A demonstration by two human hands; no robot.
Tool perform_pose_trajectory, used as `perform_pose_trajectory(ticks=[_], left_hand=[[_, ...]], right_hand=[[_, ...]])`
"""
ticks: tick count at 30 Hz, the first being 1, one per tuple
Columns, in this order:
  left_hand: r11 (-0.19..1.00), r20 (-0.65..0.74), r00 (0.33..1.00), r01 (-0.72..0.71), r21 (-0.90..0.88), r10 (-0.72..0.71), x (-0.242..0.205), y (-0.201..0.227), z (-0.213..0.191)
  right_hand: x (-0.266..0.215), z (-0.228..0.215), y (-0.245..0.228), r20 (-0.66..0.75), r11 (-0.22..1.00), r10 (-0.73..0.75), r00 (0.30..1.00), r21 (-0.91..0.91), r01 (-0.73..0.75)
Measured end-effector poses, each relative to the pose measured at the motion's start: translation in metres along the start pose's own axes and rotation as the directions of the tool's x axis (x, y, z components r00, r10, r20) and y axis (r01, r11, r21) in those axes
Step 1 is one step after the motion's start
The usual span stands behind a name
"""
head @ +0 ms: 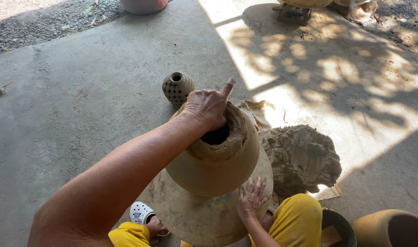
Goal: The person adds a coil of clay to the rim of a large vessel and smooths it down by hand.
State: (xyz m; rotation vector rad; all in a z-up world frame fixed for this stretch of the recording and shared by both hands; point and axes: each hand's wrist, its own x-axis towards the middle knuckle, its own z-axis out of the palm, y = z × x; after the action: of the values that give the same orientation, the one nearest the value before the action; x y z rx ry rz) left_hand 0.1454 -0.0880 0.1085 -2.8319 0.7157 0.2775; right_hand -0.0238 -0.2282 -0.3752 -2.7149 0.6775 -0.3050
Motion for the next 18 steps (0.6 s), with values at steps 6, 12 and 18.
perform_pose_trajectory(ticks=[6,12,18], left_hand=[[0.983,-0.289,0.942,-0.185,-0.018,0.172,0.033,-0.003,0.04],[0.972,-0.291,0.931,-0.234,-0.019,0.218,0.048,0.001,0.056],[0.971,-0.102,0.986,0.148,0.186,-0.131,0.002,-0.006,0.001]], right_hand=[[0.012,-0.003,-0.001,0.072,0.994,0.029,0.997,0.103,-0.036],[0.068,-0.025,0.014,-0.157,0.99,-0.038,0.987,0.13,0.059],[0.051,-0.015,0.009,0.082,1.0,-0.002,0.997,0.016,0.0]])
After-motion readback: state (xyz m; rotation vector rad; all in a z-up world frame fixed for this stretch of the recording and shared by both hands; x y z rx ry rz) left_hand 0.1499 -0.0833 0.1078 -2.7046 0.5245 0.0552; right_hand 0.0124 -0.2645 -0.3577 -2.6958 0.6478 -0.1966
